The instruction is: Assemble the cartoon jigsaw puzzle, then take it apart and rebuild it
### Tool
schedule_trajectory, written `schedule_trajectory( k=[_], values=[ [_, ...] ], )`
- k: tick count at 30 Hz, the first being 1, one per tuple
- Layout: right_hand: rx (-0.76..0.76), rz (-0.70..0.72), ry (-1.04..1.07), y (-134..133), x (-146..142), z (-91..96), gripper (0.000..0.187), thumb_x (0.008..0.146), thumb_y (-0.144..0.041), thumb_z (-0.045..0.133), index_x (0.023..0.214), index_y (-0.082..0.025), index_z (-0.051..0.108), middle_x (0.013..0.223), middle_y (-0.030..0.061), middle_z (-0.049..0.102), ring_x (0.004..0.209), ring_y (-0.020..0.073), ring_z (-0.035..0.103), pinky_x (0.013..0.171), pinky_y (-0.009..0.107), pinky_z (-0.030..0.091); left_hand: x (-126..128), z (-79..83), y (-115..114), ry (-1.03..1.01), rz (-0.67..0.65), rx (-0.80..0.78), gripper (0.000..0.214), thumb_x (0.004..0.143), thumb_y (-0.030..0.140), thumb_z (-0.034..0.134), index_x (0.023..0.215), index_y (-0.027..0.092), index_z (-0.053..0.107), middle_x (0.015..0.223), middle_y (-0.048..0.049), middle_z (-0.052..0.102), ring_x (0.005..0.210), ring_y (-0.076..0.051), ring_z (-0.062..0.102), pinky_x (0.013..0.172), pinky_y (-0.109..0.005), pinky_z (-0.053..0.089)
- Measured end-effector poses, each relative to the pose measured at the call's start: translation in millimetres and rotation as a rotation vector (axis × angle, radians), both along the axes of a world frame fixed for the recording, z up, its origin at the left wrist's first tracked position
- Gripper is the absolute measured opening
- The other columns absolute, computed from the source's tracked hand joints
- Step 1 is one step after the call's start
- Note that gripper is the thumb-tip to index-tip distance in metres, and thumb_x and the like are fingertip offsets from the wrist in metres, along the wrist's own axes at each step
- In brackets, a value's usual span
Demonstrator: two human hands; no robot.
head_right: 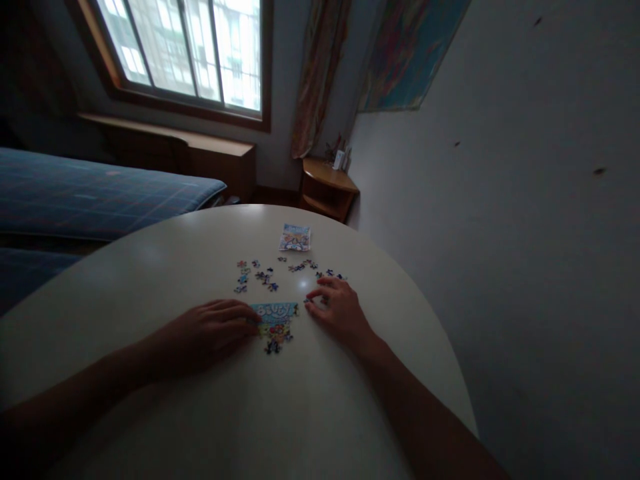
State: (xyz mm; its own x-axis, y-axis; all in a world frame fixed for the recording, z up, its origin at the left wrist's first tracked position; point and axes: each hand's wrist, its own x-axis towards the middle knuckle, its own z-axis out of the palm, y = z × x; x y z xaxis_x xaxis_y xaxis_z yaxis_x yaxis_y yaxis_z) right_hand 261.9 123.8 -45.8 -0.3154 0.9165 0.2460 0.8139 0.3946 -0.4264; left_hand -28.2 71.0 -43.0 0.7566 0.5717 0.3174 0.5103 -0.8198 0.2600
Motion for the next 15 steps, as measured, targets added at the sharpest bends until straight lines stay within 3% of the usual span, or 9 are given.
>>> schedule_trajectory(
  k=[5,15],
  values=[
    [-0.024,0.033,0.014,-1,-1,-2.0,0.015,0.077,-0.026,0.070,0.091,-0.024,0.075,0.126,0.0096,0.063,0.122,0.0280,0.053,0.105,0.051,0.038,-1,-1.3,1,0.026,0.044,0.028,0.022,0.099,0.020,0.045,0.113,0.023,0.063,0.121,-0.0051,0.066,0.110,-0.022,0.062,0.097,-0.041,0.052],
    [-0.048,0.208,-0.027,-14,-4,6.4,0.015,0.076,-0.020,0.070,0.090,-0.025,0.071,0.128,0.0075,0.060,0.129,0.0279,0.048,0.110,0.050,0.030,-4,-13.3,3,0.121,0.047,0.060,0.039,0.098,0.026,0.050,0.136,0.022,0.051,0.144,-0.0079,0.053,0.129,-0.027,0.052,0.107,-0.045,0.047]
  ],
)
